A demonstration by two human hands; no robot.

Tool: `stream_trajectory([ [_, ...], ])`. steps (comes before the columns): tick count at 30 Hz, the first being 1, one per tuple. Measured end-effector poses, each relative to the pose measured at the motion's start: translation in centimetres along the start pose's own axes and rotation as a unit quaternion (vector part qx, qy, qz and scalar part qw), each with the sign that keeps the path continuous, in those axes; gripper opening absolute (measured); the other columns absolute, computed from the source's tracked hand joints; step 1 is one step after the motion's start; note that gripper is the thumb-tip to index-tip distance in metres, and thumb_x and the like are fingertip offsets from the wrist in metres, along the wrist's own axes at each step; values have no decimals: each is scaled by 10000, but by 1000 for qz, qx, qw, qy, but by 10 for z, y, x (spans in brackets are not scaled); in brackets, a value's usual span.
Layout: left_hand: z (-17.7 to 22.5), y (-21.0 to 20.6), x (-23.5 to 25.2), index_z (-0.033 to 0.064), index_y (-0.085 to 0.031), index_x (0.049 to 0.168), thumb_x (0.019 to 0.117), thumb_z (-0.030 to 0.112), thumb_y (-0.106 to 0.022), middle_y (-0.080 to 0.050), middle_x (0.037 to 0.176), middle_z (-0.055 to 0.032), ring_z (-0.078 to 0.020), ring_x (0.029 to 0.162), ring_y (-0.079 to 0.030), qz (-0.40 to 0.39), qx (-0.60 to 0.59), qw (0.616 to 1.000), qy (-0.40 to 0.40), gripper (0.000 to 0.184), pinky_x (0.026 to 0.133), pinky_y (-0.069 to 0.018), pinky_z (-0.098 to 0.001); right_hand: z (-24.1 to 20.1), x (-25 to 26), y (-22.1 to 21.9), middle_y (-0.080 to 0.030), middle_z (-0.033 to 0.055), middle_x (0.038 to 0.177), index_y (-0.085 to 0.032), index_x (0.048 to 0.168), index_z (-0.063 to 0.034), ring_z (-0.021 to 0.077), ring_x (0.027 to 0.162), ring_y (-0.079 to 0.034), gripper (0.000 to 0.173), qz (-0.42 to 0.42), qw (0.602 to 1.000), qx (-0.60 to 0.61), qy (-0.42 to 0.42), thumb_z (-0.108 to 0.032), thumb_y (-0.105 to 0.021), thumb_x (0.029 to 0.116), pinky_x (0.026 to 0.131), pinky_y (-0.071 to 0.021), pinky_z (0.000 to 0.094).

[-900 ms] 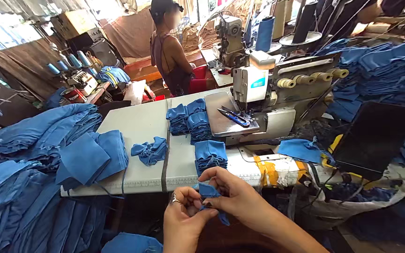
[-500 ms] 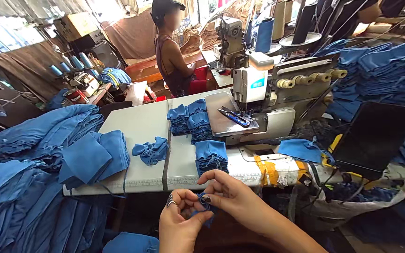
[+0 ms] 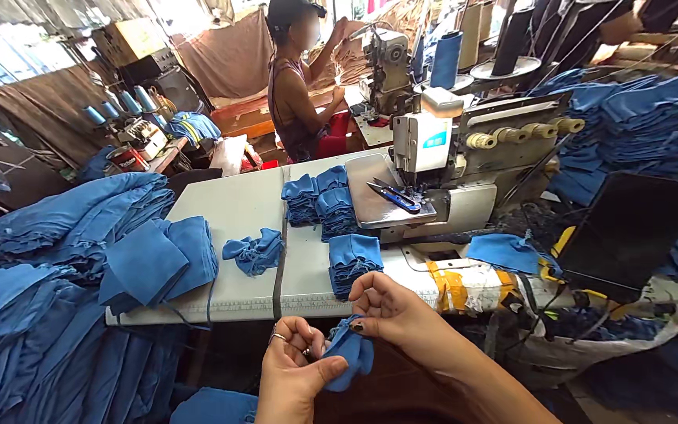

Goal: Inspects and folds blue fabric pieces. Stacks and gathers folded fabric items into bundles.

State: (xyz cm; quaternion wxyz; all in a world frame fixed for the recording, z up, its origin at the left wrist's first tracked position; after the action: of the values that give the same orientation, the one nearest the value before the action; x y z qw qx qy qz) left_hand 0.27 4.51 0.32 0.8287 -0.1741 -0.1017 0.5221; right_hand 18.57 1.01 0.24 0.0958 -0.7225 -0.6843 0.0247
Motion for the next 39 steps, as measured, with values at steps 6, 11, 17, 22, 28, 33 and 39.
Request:
stream_trajectory([
  [6, 5, -15, -6, 33, -547, 1006, 674, -123, -838, -661, 838, -27, -87, 722, -652, 10, 127, 991, -35, 468, 645, -577, -236, -5, -3, -19, -621, 35, 986, -645, 1184, -106, 113, 874, -609, 310, -8, 954, -276, 115, -52, -671, 880, 764, -549, 266],
  [11, 12, -29, -22, -10, -600, 993, 731, -111, -765, -650, 863, -24, -45, 698, -622, 18, 287, 944, -160, 326, 619, -559, -190, -1, -5, -21, -614, 14, 881, -687, 1026, -132, 90, 760, -590, 108, 62, 907, -359, 212, -151, -626, 939, 654, -520, 248],
  [17, -5, -2, -10, -21, -707, 1073, 825, -25, -663, -670, 857, -34, -39, 641, -595, 133, 345, 920, -132, 252, 560, -516, -183, -8, -12, -32, -585, 58, 790, -587, 876, -73, 125, 670, -581, 53, 145, 841, -410, 322, -52, -636, 873, 560, -501, 231],
  [22, 5, -20, -19, -39, -732, 1009, 851, -34, -697, -692, 915, -64, -34, 761, -654, 106, 347, 902, -233, 162, 678, -577, -166, -3, -9, -36, -647, 53, 898, -675, 1134, -139, 150, 764, -652, 240, 130, 838, -432, 307, -74, -623, 909, 632, -569, 296],
  [28, 12, -16, -22, 42, -764, 952, 949, 83, -699, -658, 931, -36, -45, 908, -634, 66, 370, 873, -311, 76, 833, -543, -165, -8, -8, -19, -670, 35, 963, -711, 1033, -183, 137, 862, -672, 173, 148, 826, -445, 311, -90, -588, 956, 722, -587, 295],
  [33, 13, -21, -23, 52, -765, 943, 925, 108, -731, -629, 959, -56, -60, 923, -606, 80, 413, 853, -308, 68, 814, -516, -176, -6, -7, -25, -673, 23, 978, -693, 1007, -168, 145, 888, -673, 145, 109, 841, -442, 292, -82, -662, 894, 727, -586, 327],
  [39, 4, -20, -18, 33, -647, 849, 725, -18, -747, -646, 932, -84, -156, 896, -635, 114, 491, 825, -254, 168, 752, -541, -296, -9, -12, -20, -612, 26, 765, -592, 894, -87, 86, 677, -597, 118, 173, 851, -386, 311, -77, -699, 846, 589, -516, 215],
])
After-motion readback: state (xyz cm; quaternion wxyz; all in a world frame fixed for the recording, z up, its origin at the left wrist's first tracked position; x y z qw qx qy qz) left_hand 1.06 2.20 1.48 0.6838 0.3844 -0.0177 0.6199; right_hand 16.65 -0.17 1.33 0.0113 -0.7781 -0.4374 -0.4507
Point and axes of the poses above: each hand's wrist, its own x-axis towards the middle knuckle, its own y-axis out of the back of the hand, z = x × y, the point moved 5 cm from there along x, towards the middle knuckle
